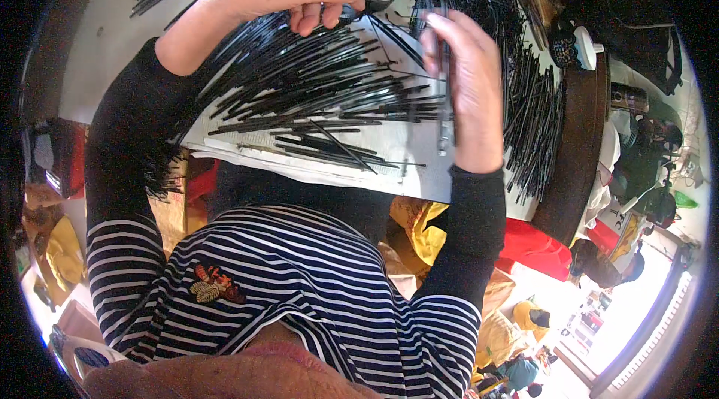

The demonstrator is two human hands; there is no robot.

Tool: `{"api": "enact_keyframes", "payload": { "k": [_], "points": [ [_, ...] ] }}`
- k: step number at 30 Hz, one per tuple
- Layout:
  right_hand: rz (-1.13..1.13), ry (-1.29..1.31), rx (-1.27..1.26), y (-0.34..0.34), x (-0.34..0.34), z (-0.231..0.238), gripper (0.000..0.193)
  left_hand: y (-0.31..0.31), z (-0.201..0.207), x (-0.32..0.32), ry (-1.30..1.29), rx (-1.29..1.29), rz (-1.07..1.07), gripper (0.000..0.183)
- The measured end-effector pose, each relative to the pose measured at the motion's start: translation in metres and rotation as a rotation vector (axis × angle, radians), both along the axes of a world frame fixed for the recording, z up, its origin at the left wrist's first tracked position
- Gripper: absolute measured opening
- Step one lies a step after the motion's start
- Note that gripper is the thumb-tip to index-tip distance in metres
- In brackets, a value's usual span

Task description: The person assembles umbrella ribs by joining metal stays together, fastening their joints using a machine, and placing the assembled ribs into a pile.

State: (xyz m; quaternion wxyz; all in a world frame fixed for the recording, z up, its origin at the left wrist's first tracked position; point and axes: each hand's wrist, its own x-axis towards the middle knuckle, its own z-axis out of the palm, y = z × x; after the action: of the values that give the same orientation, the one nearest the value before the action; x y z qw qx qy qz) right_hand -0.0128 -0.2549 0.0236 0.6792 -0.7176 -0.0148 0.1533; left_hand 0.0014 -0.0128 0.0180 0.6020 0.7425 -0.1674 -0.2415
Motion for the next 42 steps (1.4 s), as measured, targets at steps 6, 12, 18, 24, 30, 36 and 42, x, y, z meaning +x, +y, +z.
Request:
{"api": "enact_keyframes", "payload": {
  "k": [6, 12, 18, 24, 30, 36, 42],
  "points": [
    [-0.340, -0.562, -0.877, -0.101, 0.013, 0.028, 0.036, -0.022, 0.008, -0.022, -0.434, 0.533, -0.056, 0.027],
    [-0.003, -0.556, -0.895, -0.060, -0.002, 0.012, 0.031, -0.023, -0.003, -0.047, -0.783, 0.653, -0.100, 0.027],
    [0.299, -0.760, -1.022, -0.010, -0.006, -0.013, 0.026, -0.027, -0.005, -0.049, -0.825, 0.788, -0.148, 0.028],
    [0.362, -0.904, -1.218, 0.000, 0.004, -0.019, 0.011, -0.022, -0.017, -0.041, -0.799, 0.705, -0.081, 0.020],
    [0.311, -0.896, -1.211, 0.003, 0.003, -0.020, 0.012, -0.017, -0.021, -0.033, -0.750, 0.556, -0.013, 0.021],
    [0.331, -0.916, -1.227, 0.003, 0.001, -0.019, 0.008, -0.015, -0.024, -0.027, -0.703, 0.523, 0.013, 0.022],
    [0.101, -1.075, -0.963, 0.012, -0.004, -0.016, 0.008, -0.011, -0.009, -0.021, -0.416, 0.464, 0.054, 0.026]
  ]
}}
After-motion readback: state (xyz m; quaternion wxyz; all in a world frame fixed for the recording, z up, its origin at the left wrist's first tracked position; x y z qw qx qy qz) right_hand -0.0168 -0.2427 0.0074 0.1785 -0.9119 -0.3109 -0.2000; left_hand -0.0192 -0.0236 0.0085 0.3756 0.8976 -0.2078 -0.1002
